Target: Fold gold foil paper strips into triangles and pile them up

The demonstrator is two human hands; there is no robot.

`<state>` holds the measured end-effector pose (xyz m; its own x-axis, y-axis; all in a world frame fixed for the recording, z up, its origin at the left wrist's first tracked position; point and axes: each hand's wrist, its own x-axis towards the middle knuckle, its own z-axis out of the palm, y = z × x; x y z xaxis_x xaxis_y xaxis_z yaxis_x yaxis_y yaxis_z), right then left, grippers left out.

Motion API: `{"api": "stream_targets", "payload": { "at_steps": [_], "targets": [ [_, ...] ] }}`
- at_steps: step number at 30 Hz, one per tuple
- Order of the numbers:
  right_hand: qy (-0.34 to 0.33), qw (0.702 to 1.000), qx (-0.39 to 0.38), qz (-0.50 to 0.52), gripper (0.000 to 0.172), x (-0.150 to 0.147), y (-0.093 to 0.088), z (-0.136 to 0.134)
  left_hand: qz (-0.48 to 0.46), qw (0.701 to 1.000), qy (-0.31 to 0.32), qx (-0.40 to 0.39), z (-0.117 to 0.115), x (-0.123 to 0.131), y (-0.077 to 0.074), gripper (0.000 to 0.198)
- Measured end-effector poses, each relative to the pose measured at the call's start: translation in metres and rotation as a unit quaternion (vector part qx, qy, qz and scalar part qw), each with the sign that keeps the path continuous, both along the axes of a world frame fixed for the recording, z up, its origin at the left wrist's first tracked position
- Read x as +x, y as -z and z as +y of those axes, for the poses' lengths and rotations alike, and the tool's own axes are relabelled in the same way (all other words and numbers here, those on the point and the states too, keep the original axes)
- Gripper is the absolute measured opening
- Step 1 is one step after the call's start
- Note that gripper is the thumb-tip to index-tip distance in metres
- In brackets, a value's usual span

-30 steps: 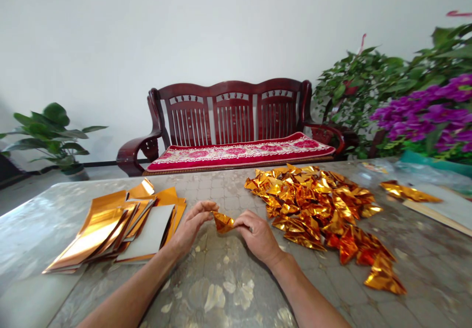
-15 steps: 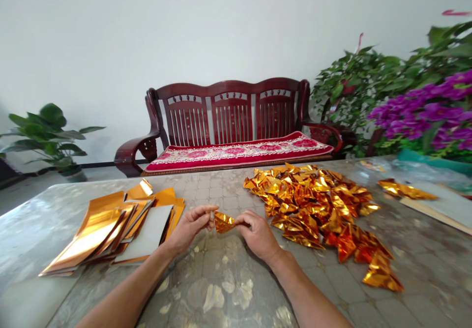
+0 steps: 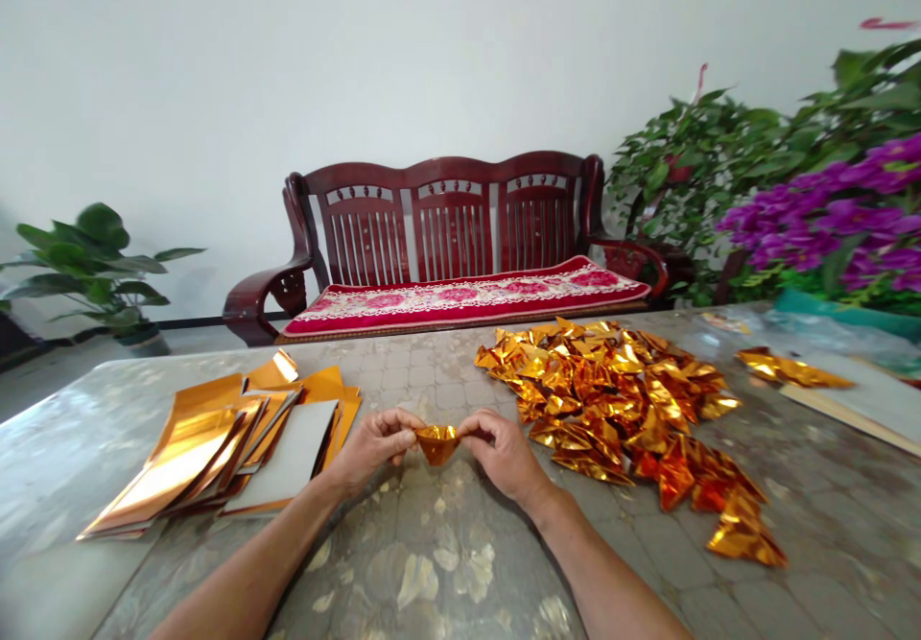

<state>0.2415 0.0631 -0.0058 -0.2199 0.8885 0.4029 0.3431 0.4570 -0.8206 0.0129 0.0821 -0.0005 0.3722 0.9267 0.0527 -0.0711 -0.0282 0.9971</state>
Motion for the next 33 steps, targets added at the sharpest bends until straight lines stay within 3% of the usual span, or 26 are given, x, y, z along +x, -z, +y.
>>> {"api": "stream_targets", "payload": {
  "at_steps": [4, 10, 13, 18, 21, 24, 28, 33],
  "targets": [
    [0.003, 1.0, -0.001, 0.002, 0.012, 0.002, 0.003, 0.004, 0.0, 1.0, -0.022, -0.016, -0.003, 0.007, 0.001, 0.038],
    [0.054, 0.984, 0.146, -0.087, 0.031, -0.004, -0.007, -0.008, 0.008, 0.995, -0.093, -0.026, -0.012, 0.025, 0.002, 0.032],
    [0.055, 0.973, 0.177, -0.138, 0.027, -0.013, -0.012, -0.017, 0.02, 0.993, -0.111, -0.032, -0.02, 0.033, 0.001, 0.028],
    [0.064, 0.973, 0.171, -0.14, 0.004, -0.019, -0.012, -0.018, 0.012, 0.995, -0.092, -0.038, -0.031, 0.039, -0.004, 0.033],
    [0.054, 0.978, 0.162, -0.118, 0.01, -0.016, -0.012, -0.016, 0.001, 0.997, -0.064, -0.029, -0.032, 0.037, -0.008, 0.038],
    [0.041, 0.984, 0.145, -0.096, 0.014, -0.014, -0.014, -0.016, 0.034, 0.998, -0.046, 0.013, -0.029, 0.032, -0.007, 0.029],
    [0.024, 0.989, 0.125, -0.07, 0.015, -0.014, -0.014, -0.015, 0.088, 0.987, -0.07, 0.114, -0.022, 0.028, 0.0, 0.012],
    [0.017, 0.994, 0.1, -0.047, 0.016, -0.016, -0.012, -0.013, 0.091, 0.978, -0.085, 0.17, -0.022, 0.03, 0.001, 0.008]
  ]
}}
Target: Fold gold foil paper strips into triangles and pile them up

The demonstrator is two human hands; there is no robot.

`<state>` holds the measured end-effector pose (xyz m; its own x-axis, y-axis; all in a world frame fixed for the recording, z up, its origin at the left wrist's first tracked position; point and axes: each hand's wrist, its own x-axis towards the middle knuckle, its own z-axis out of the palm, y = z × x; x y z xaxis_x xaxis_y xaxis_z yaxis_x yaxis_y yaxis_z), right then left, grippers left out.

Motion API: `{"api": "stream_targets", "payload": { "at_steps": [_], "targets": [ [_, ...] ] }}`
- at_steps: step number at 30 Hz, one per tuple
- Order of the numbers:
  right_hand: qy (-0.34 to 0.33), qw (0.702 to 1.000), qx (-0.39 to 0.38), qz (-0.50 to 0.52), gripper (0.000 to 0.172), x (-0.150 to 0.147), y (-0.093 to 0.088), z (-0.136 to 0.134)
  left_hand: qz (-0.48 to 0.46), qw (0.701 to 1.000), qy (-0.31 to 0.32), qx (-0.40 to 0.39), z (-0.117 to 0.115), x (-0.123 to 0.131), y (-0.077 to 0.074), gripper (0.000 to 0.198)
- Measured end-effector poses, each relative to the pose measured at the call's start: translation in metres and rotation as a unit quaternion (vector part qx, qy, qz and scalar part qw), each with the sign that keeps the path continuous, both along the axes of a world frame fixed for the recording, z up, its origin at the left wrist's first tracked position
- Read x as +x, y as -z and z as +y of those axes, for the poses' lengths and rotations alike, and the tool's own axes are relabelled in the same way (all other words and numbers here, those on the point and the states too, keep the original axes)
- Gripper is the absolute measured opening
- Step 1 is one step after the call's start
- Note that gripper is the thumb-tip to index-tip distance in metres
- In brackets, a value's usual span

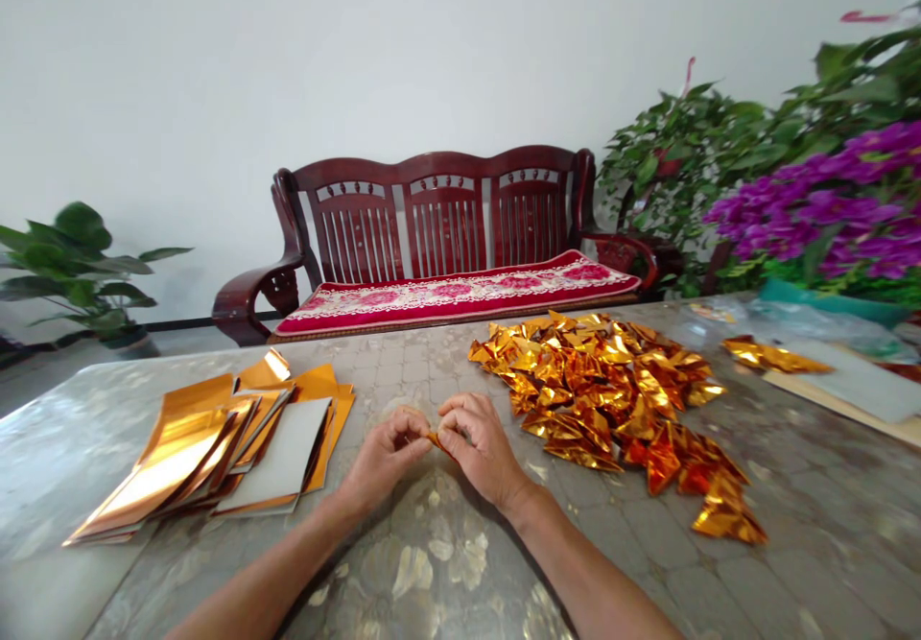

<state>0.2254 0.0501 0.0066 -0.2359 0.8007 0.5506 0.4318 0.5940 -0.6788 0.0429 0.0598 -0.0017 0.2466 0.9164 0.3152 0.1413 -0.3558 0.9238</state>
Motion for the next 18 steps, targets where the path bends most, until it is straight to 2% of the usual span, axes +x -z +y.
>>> {"api": "stream_targets", "payload": {
  "at_steps": [3, 6, 11, 18],
  "targets": [
    [0.026, 0.999, 0.012, 0.015, 0.009, -0.001, -0.001, -0.001, 0.002, 1.0, -0.012, 0.021, -0.004, 0.002, -0.004, 0.009],
    [0.051, 0.997, 0.063, 0.014, 0.001, -0.002, -0.002, -0.003, 0.015, 0.999, -0.03, 0.041, -0.009, 0.003, -0.009, 0.009],
    [0.045, 0.99, 0.128, -0.025, 0.009, -0.001, -0.006, -0.01, 0.048, 0.994, -0.058, 0.084, -0.015, 0.005, -0.013, 0.009],
    [0.06, 0.986, 0.141, -0.06, 0.005, -0.003, -0.007, -0.013, 0.074, 0.988, -0.067, 0.121, -0.017, 0.005, -0.01, 0.009]
  ]
}}
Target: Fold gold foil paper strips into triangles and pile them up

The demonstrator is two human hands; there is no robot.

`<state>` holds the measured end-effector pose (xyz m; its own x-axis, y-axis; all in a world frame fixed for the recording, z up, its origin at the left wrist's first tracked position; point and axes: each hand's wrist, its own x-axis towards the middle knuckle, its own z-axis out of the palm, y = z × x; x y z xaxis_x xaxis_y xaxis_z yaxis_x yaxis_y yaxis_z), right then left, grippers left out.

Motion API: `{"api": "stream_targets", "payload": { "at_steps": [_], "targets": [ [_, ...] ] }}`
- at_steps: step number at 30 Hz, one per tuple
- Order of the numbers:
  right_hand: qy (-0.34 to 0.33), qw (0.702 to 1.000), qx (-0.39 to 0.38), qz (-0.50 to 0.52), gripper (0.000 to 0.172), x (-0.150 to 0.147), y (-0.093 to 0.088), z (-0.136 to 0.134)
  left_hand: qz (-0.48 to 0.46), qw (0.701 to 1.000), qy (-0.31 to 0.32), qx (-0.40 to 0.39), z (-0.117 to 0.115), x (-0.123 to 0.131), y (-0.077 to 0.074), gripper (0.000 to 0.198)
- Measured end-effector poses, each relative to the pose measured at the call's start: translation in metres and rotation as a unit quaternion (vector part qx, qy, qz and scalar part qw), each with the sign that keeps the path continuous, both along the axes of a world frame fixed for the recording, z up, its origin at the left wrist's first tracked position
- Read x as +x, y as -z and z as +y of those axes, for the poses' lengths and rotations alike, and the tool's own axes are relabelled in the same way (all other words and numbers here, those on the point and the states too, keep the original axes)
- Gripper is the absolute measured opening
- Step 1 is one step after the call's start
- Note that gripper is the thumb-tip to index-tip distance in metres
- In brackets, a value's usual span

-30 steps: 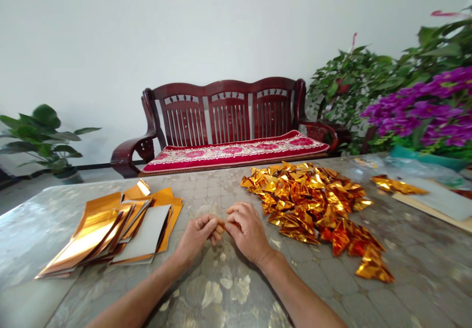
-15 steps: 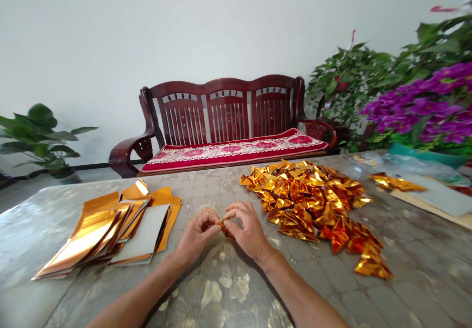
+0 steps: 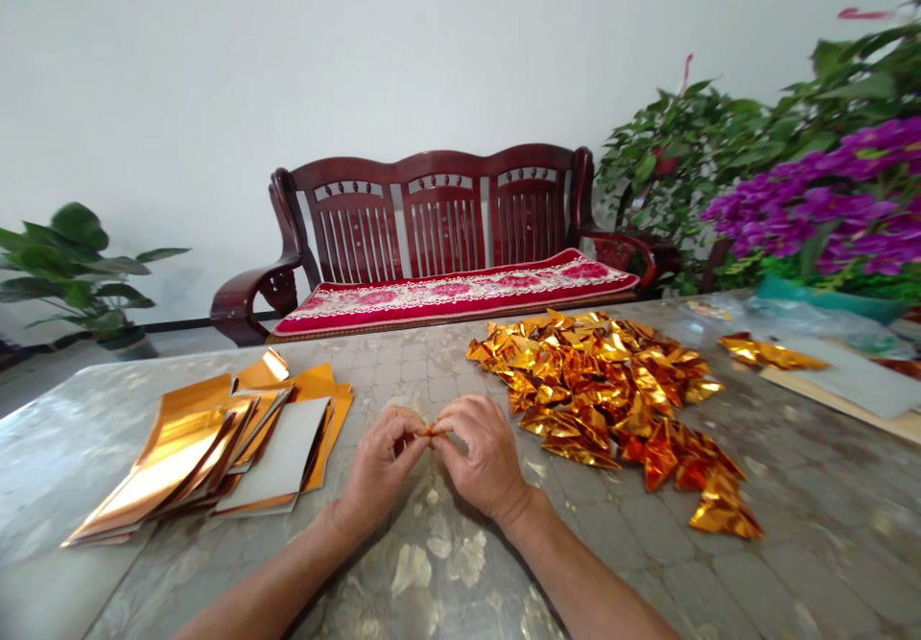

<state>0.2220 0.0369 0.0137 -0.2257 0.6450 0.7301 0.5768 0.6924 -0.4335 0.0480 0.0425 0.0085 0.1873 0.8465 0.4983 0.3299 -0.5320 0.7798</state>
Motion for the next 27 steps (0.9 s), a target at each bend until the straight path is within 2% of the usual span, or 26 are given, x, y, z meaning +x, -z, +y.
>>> {"api": "stream_targets", "payload": {
  "at_steps": [4, 9, 13, 16, 27],
  "targets": [
    [0.003, 1.0, -0.003, -0.012, 0.008, -0.001, 0.0, 0.0, 0.027, 1.0, -0.008, 0.002, 0.0, -0.001, 0.005, 0.01],
    [0.009, 1.0, -0.003, -0.017, 0.008, -0.002, 0.0, -0.001, 0.044, 0.997, -0.047, 0.037, -0.001, -0.002, 0.008, 0.005],
    [0.008, 1.0, 0.012, -0.02, 0.007, -0.003, 0.001, -0.002, 0.086, 0.992, -0.02, 0.093, -0.003, -0.004, 0.004, 0.009],
    [0.007, 1.0, 0.015, -0.022, 0.008, -0.005, 0.001, -0.003, 0.101, 0.988, -0.024, 0.113, -0.004, -0.004, 0.0, 0.011],
    [0.011, 0.999, 0.031, -0.04, 0.006, -0.006, -0.007, -0.008, 0.165, 0.982, -0.04, 0.089, -0.008, -0.004, -0.006, 0.013]
  ]
}}
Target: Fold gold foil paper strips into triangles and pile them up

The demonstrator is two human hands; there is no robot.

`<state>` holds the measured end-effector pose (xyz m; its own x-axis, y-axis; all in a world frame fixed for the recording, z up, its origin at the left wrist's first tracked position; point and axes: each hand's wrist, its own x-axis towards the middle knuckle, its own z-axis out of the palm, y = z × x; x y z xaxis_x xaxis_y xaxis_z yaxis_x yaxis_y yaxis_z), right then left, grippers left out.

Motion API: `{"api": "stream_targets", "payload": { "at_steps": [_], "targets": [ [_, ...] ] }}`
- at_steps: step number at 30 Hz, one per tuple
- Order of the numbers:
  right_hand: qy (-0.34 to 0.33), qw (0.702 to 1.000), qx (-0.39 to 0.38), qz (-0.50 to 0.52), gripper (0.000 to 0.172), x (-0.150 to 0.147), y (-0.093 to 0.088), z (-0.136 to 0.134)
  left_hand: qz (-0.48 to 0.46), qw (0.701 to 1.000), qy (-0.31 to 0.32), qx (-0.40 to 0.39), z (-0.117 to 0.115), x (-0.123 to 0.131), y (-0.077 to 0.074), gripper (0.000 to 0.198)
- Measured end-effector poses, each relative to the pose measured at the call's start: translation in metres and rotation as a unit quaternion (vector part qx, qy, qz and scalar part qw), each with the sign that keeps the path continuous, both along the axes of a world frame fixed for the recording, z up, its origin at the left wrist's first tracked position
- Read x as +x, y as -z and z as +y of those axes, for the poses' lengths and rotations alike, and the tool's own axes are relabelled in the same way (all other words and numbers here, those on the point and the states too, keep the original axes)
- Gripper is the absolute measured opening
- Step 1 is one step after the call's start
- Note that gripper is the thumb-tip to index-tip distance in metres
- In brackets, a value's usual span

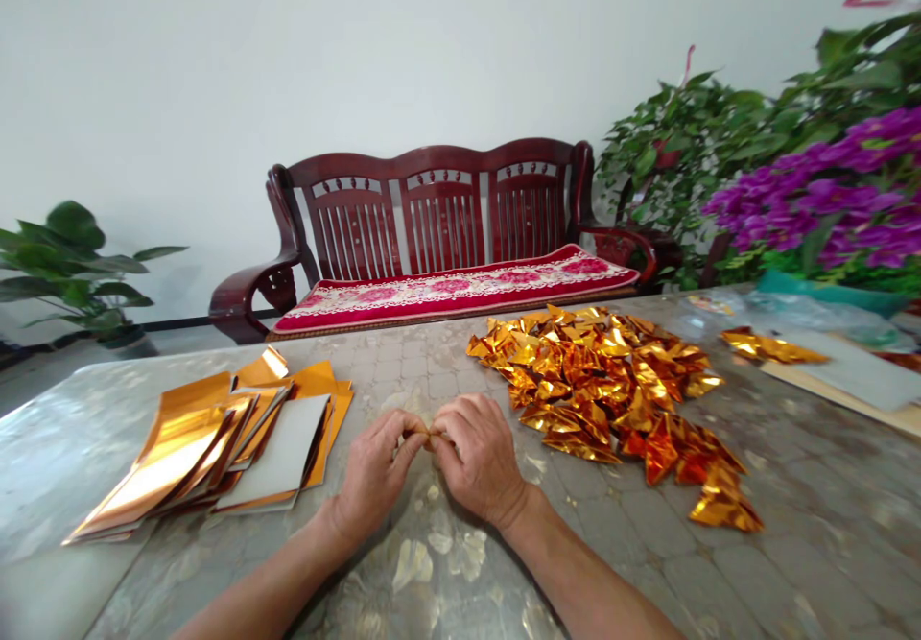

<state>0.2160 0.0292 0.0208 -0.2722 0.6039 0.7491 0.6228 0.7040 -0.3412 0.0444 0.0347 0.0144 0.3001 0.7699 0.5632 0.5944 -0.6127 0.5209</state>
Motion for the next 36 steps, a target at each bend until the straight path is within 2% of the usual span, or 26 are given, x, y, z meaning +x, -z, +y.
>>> {"api": "stream_targets", "payload": {
  "at_steps": [10, 19, 25, 29, 32, 36],
  "targets": [
    [0.001, 1.0, -0.024, -0.005, 0.011, -0.002, -0.001, 0.001, -0.045, 0.998, -0.008, -0.033, -0.001, 0.004, 0.0, 0.014],
    [-0.034, 0.999, -0.036, 0.018, 0.015, 0.0, -0.001, 0.005, -0.071, 0.996, -0.018, -0.052, 0.003, 0.002, 0.005, 0.014],
    [-0.017, 0.998, -0.052, 0.02, 0.012, 0.0, 0.001, 0.004, -0.075, 0.995, -0.029, -0.057, 0.003, 0.001, 0.008, 0.014],
    [-0.018, 0.998, -0.054, 0.009, 0.01, -0.002, -0.001, 0.002, -0.072, 0.996, -0.022, -0.038, 0.001, 0.002, 0.005, 0.015],
    [-0.033, 0.997, -0.067, 0.027, 0.01, 0.0, 0.0, 0.002, -0.065, 0.998, -0.015, 0.006, 0.001, -0.002, 0.004, 0.015],
    [0.002, 0.977, -0.135, 0.166, 0.015, 0.007, 0.008, 0.01, -0.06, 0.992, 0.022, 0.105, 0.005, -0.011, 0.008, 0.015]
  ]
}}
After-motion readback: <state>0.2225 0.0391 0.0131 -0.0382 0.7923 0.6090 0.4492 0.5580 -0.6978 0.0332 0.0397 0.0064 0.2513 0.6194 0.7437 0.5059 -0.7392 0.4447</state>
